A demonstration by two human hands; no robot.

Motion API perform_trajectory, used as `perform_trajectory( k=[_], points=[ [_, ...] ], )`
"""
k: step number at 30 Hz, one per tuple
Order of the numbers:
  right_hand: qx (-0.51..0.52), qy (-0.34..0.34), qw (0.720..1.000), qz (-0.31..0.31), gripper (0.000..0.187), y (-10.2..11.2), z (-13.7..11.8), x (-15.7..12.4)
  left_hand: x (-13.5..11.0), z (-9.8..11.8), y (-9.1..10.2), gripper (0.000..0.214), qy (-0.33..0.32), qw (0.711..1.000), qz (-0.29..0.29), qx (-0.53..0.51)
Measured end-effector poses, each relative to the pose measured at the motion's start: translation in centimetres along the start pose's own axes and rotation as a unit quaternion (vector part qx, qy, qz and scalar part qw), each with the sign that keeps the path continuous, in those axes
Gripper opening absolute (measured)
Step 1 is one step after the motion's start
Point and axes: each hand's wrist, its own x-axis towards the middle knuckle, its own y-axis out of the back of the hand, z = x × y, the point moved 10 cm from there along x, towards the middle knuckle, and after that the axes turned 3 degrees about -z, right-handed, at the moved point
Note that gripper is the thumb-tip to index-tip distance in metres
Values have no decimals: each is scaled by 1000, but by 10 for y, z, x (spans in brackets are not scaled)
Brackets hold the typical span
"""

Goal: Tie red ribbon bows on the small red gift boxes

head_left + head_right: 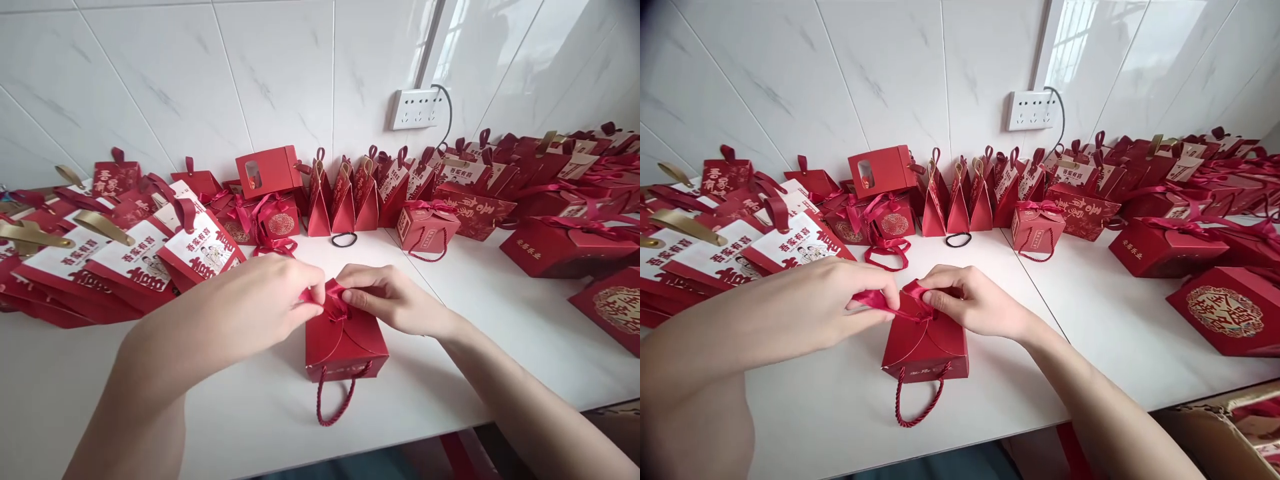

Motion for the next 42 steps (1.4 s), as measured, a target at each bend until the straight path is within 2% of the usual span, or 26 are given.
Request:
perform_trajectory(
  k=[3, 5, 8, 10, 12, 15, 18, 23, 26, 29, 32, 34, 38, 42],
  points=[
    [-12, 7, 1000, -9, 22, -3, -4, 8, -1, 7, 5, 19, -5, 981, 29, 190],
    [6, -5, 1000, -13, 18, -7, 1, 13, -1, 14, 7, 22, -24, 970, 47, 236],
    [106, -11, 994, 7, 7, -11, 10, 15, 2, 16, 6, 24, -40, 967, 44, 250],
    [159, -11, 986, 49, 19, -9, 16, 12, 4, 17, 5, 22, -48, 968, 39, 244],
    [149, -14, 985, 90, 25, -4, 20, 7, 7, 17, 6, 21, -54, 970, 46, 234],
    [98, -11, 988, 121, 17, 0, 19, 0, 10, 20, 6, 18, -63, 973, 56, 213],
    [63, -9, 991, 122, 4, 0, 18, -3, 12, 23, 5, 14, -67, 978, 51, 190],
    [-8, 10, 991, 133, 2, 1, 14, -6, 17, 14, 11, 13, -33, 987, 68, 145],
    [-16, 17, 992, 123, 5, -2, 13, -5, 23, 0, 11, 10, -16, 992, 89, 85],
    [-12, 23, 994, 106, 8, -6, 12, -4, 28, -19, 2, 11, -27, 993, 117, 5],
    [-17, 45, 990, 129, 7, -3, 9, -6, 24, -42, -7, 17, -30, 983, 171, -53],
    [-27, 55, 987, 150, 6, 1, 9, -8, 20, -51, -15, 16, -39, 979, 185, -72],
    [-33, 24, 986, 162, 6, 6, 14, -10, 13, -46, -24, 12, -74, 978, 189, -42],
    [-18, -6, 988, 155, 6, 8, 17, -9, 14, -41, -32, 7, -72, 985, 155, -35]
  ],
)
